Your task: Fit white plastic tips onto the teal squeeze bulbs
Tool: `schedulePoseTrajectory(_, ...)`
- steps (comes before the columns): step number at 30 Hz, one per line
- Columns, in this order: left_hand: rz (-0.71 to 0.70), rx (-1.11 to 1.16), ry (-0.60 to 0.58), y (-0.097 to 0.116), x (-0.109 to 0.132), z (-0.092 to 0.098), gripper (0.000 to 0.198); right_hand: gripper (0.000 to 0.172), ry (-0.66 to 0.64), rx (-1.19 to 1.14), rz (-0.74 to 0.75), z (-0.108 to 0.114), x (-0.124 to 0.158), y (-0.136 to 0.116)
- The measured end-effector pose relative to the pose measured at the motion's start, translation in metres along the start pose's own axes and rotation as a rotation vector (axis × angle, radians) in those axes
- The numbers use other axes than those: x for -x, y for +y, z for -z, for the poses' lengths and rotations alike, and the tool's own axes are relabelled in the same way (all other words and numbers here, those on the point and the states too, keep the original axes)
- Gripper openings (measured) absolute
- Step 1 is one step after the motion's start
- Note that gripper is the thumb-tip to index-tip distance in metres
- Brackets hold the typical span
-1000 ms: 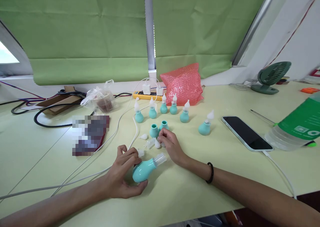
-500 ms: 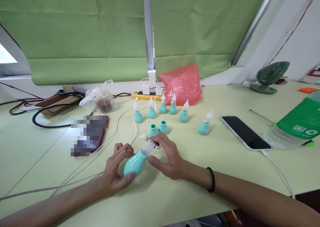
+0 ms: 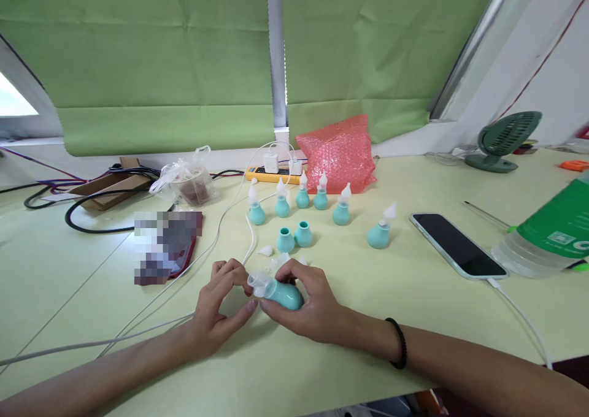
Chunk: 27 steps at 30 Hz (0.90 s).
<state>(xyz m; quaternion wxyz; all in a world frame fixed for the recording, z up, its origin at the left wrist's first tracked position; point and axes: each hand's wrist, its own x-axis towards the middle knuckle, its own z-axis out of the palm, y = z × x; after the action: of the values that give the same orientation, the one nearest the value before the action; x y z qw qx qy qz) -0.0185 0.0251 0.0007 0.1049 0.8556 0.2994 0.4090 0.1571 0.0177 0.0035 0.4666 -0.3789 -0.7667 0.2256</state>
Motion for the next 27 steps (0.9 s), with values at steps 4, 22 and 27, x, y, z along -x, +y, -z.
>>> schedulePoseTrajectory(4, -0.09, 0.049, 0.117, -0.001, 0.0, -0.003, 0.014, 0.019, -0.082, 0.015, -0.094, -0.003, 0.001, 0.0)
schedulePoseTrajectory(22, -0.125, 0.03, 0.223, -0.004, -0.002, -0.005, 0.015, 0.025, -0.402, -0.243, -0.343, -0.001, 0.007, -0.003)
schedulePoseTrajectory(27, -0.069, 0.081, 0.215, -0.006, 0.0, -0.007, 0.015, 0.026, -0.358, -0.276, -0.334, -0.004, 0.005, -0.005)
